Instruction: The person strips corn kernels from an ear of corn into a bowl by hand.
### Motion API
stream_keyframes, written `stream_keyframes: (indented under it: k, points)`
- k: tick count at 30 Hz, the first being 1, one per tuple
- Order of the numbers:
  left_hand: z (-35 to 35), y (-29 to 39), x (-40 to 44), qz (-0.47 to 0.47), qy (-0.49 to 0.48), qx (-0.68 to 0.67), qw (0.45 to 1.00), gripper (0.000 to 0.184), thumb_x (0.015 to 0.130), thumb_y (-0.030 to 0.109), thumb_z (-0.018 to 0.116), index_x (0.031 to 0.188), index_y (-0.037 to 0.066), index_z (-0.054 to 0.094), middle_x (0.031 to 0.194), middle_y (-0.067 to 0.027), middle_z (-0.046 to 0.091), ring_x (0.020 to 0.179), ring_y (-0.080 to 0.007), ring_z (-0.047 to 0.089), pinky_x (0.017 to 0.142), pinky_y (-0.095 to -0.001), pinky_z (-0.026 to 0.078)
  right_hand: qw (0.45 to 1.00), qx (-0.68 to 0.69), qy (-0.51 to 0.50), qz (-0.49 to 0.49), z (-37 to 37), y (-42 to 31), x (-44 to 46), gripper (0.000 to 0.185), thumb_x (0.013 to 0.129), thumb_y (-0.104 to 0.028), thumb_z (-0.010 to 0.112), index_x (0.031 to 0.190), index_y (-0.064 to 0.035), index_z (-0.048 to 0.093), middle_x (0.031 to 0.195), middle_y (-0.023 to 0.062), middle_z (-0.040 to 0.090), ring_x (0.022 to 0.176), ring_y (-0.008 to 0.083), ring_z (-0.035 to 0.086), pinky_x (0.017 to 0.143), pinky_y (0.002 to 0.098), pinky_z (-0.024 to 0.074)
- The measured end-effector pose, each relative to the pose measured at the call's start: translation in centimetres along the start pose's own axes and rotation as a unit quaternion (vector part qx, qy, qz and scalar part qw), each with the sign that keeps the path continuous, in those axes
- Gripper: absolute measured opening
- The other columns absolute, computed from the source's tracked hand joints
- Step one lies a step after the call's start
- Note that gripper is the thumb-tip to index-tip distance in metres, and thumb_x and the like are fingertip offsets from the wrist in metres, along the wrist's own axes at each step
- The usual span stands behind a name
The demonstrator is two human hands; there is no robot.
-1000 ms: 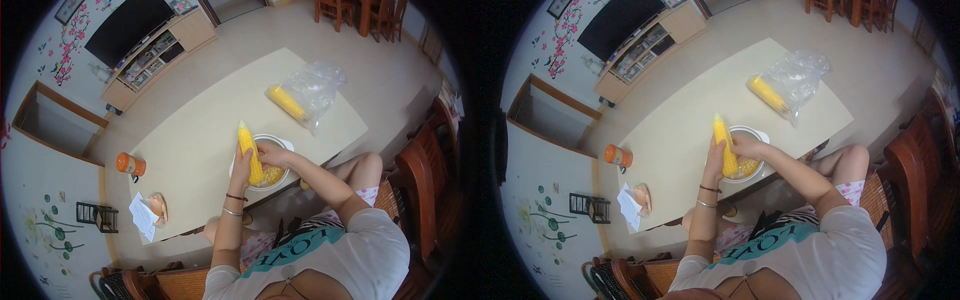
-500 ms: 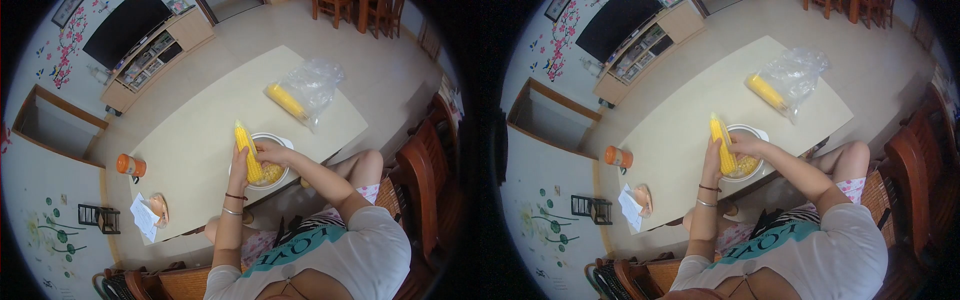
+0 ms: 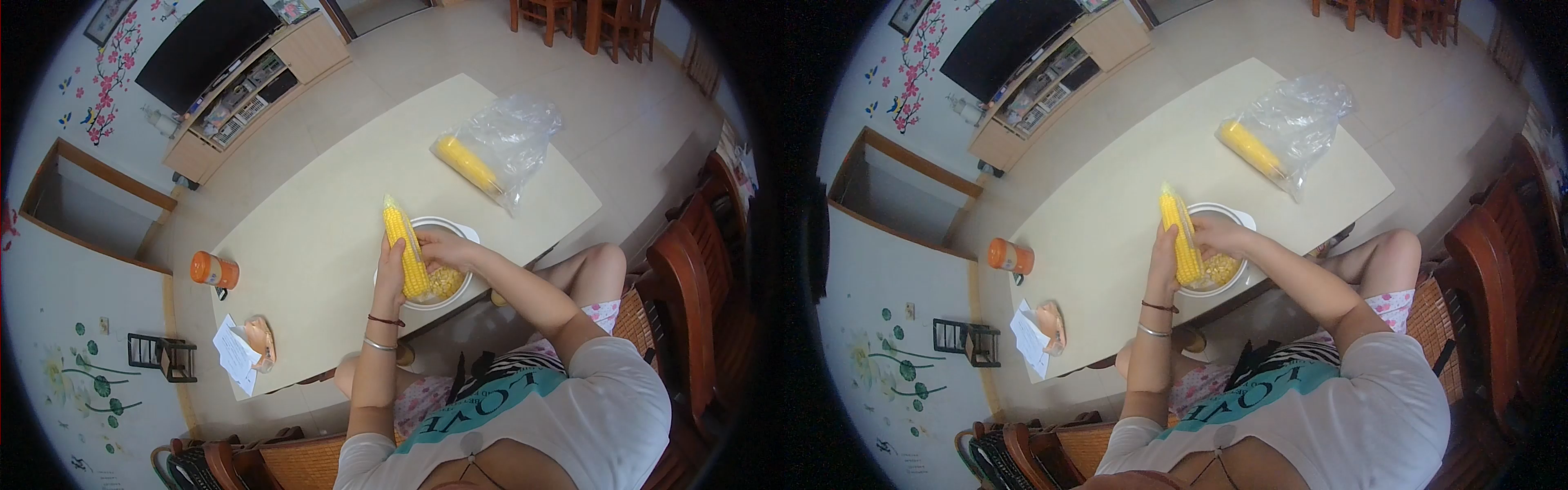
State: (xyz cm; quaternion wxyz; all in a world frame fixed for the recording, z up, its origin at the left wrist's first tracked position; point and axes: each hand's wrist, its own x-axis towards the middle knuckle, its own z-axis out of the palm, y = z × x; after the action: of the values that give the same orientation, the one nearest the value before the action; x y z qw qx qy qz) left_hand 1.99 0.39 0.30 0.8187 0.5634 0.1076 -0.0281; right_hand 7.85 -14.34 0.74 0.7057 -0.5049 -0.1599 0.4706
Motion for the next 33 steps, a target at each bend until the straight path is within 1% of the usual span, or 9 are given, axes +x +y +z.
stream_keyframes:
  k: [4,10,12,15,16,21,24,31,33]
  points:
    - [-0.2,-0.3,0.1,0.000,-0.001,-0.025,1.000,0.049,0.097,0.017,0.042,0.143,0.009,0.028,0.122,-0.0104,0.049,0.106,-0.0197,0.052,0.088,-0.0328,0.047,0.998,-0.061,0.004,-0.017,0.4,-0.3,-0.5,0.060,0.079,0.000,0.048,0.138,-0.0075,0.037,0.119,0.0031,0.052,0.098,0.0097,0.054,0.073,0.0223,0.0490]
    - [0.4,-0.4,-0.1,0.033,0.006,0.048,0.998,0.052,0.097,0.018,0.044,0.145,0.009,0.024,0.123,-0.0109,0.048,0.107,-0.0195,0.052,0.088,-0.0319,0.047,0.992,-0.122,0.014,-0.020,0.0,0.3,0.0,0.064,0.078,0.003,0.046,0.140,-0.0071,0.034,0.122,0.0041,0.051,0.098,0.0107,0.053,0.074,0.0228,0.0484]
    - [0.6,-0.4,-0.2,0.028,0.009,0.050,0.998,0.053,0.098,0.019,0.044,0.145,0.009,0.024,0.124,-0.0104,0.048,0.107,-0.0192,0.052,0.088,-0.0311,0.047,0.989,-0.142,0.025,-0.019,0.1,0.2,-0.1,0.065,0.078,0.004,0.045,0.141,-0.0071,0.033,0.122,0.0040,0.050,0.099,0.0107,0.053,0.074,0.0227,0.0481]
    - [0.0,0.0,-0.1,0.003,0.002,0.028,1.000,0.052,0.098,0.019,0.043,0.146,0.009,0.024,0.125,-0.0098,0.048,0.107,-0.0190,0.052,0.088,-0.0310,0.046,0.973,-0.216,0.039,-0.067,0.0,0.7,0.2,0.066,0.078,0.004,0.045,0.142,-0.0071,0.033,0.122,0.0039,0.050,0.100,0.0102,0.052,0.075,0.0226,0.0476]
    - [-0.2,0.2,0.0,-0.009,-0.003,0.016,1.000,0.052,0.098,0.019,0.042,0.146,0.009,0.024,0.125,-0.0097,0.048,0.107,-0.0189,0.052,0.088,-0.0312,0.046,0.980,-0.187,0.028,-0.057,0.1,0.6,0.1,0.066,0.078,0.004,0.045,0.142,-0.0072,0.033,0.122,0.0038,0.050,0.101,0.0100,0.052,0.076,0.0225,0.0475]
    - [-0.4,-0.3,0.2,0.004,0.006,-0.001,1.000,0.052,0.098,0.019,0.042,0.146,0.009,0.024,0.127,-0.0103,0.047,0.108,-0.0194,0.051,0.090,-0.0329,0.046,1.000,-0.023,-0.006,-0.009,1.0,-1.0,-1.0,0.066,0.078,0.004,0.046,0.142,-0.0077,0.033,0.123,0.0026,0.049,0.103,0.0091,0.050,0.078,0.0225,0.0471]
    - [-0.2,-0.3,0.2,0.003,0.009,-0.009,1.000,0.052,0.098,0.019,0.042,0.145,0.009,0.025,0.127,-0.0104,0.047,0.109,-0.0198,0.051,0.090,-0.0334,0.046,1.000,-0.009,-0.015,-0.021,0.9,-0.7,-0.9,0.067,0.078,0.002,0.048,0.142,-0.0077,0.032,0.123,0.0021,0.048,0.102,0.0092,0.051,0.076,0.0226,0.0474]
    - [0.2,-0.2,0.0,0.019,0.014,0.018,1.000,0.050,0.098,0.019,0.042,0.144,0.009,0.027,0.124,-0.0103,0.048,0.108,-0.0206,0.051,0.090,-0.0342,0.046,0.990,-0.136,0.003,-0.036,0.8,-0.4,-0.7,0.066,0.079,0.002,0.047,0.142,-0.0069,0.031,0.122,0.0039,0.049,0.098,0.0097,0.052,0.073,0.0242,0.0487]
    - [-0.1,-0.1,0.1,0.008,0.016,0.013,1.000,0.049,0.097,0.019,0.041,0.143,0.009,0.028,0.123,-0.0105,0.049,0.107,-0.0205,0.052,0.089,-0.0342,0.046,0.985,-0.163,0.012,-0.048,0.9,-0.5,-0.8,0.067,0.079,0.002,0.047,0.143,-0.0069,0.030,0.120,0.0043,0.050,0.096,0.0093,0.052,0.072,0.0242,0.0488]
